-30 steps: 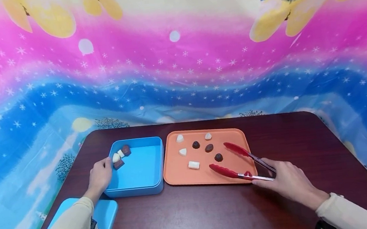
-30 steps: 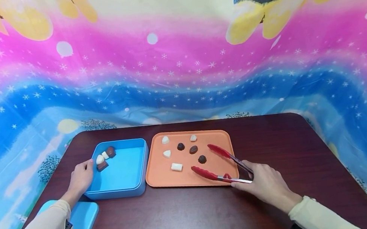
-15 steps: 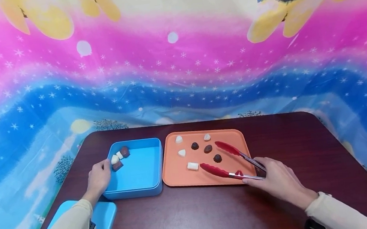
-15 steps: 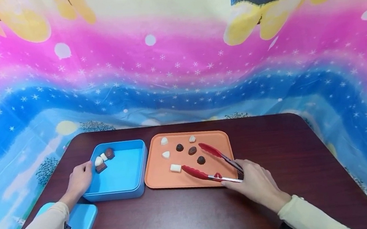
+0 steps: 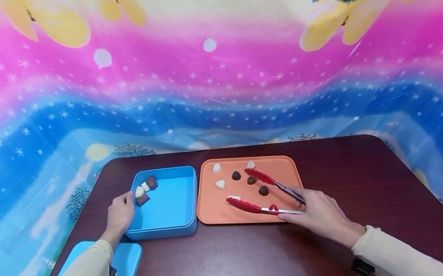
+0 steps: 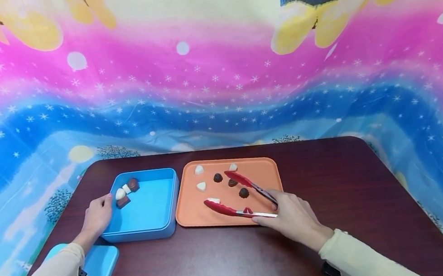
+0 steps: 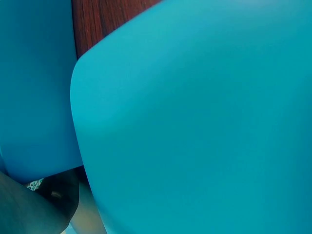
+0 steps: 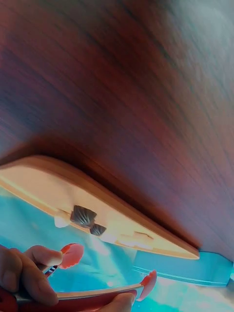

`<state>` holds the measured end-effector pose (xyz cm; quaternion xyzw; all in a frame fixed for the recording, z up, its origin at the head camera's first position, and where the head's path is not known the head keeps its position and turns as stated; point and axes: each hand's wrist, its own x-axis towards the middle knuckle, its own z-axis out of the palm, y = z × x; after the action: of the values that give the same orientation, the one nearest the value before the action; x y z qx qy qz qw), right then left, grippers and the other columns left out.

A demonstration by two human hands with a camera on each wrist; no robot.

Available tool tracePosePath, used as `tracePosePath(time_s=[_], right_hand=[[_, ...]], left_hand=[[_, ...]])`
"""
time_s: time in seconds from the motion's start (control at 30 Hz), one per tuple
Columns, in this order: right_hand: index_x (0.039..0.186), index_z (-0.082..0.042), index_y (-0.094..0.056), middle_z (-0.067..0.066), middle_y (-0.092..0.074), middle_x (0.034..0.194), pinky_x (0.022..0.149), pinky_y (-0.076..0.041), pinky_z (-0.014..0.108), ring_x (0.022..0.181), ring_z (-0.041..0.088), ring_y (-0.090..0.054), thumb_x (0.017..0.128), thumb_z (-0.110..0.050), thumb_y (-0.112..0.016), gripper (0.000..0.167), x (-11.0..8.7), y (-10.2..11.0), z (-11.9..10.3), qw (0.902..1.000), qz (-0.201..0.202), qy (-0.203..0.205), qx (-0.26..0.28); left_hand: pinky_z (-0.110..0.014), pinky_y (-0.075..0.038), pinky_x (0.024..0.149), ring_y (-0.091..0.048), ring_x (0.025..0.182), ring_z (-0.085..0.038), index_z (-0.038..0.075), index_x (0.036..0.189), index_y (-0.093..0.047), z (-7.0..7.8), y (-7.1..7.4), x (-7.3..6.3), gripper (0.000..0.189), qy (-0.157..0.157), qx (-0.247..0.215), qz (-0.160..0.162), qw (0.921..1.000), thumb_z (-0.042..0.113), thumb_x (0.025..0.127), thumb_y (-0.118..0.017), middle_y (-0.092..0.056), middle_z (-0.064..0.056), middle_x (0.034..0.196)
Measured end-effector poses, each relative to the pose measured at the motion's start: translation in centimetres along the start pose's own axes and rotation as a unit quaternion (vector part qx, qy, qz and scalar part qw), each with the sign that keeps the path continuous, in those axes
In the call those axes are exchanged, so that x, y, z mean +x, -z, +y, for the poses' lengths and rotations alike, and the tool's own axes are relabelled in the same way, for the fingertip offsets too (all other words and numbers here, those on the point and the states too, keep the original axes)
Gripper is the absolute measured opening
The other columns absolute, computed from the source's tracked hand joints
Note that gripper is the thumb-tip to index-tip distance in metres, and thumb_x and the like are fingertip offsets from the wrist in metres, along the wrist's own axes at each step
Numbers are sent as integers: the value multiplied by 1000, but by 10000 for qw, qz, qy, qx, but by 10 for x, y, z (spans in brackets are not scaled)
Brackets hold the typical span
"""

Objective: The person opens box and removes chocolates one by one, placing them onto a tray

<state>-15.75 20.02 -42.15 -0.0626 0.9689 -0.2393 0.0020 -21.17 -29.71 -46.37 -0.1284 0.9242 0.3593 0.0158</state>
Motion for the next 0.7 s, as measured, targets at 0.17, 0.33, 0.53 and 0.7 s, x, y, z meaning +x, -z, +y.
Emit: tracePosePath(time_s=[0.17, 0.33, 0.53, 0.7], right_hand=[[136, -15, -63, -4, -53, 68, 52, -39, 28, 62, 12, -47, 72, -77, -73, 90, 2, -4, -8, 9999, 45, 120, 73], [135, -18, -65, -2, -69, 86, 54, -42, 27, 69, 10, -52, 73, -74, -75, 84, 7, -8, -18, 9991, 159, 360, 160], [131, -20, -69, -1, -70, 95, 51, -39, 26, 70, 12, -48, 74, -64, -81, 73, 15, -18, -36, 9978, 97, 609, 245], [123, -17, -72, -2, -63, 83, 55, -37, 25, 70, 11, -46, 72, -60, -85, 68, 21, -25, -51, 9958, 221, 858, 217]], left_hand=[[-41, -41, 76, -53, 90, -31, -3, 110, -57, 0, -2, -1, 59, -38, 18, 75, 10000, 42, 111, -20, -46, -13, 83], [-42, -41, 77, -53, 91, -33, -3, 107, -56, 2, -1, -2, 59, 8, 9, 98, 10000, 42, 111, -20, -49, -16, 87], [-62, -46, 99, -53, 116, -45, -8, 146, -44, 3, 0, -2, 68, 113, -68, -28, 9999, 44, 110, -18, -54, -33, 133], [-58, -48, 93, -54, 111, -43, -8, 140, -49, 0, -1, 0, 67, 138, -73, 13, 9999, 45, 111, -19, -56, -32, 125]])
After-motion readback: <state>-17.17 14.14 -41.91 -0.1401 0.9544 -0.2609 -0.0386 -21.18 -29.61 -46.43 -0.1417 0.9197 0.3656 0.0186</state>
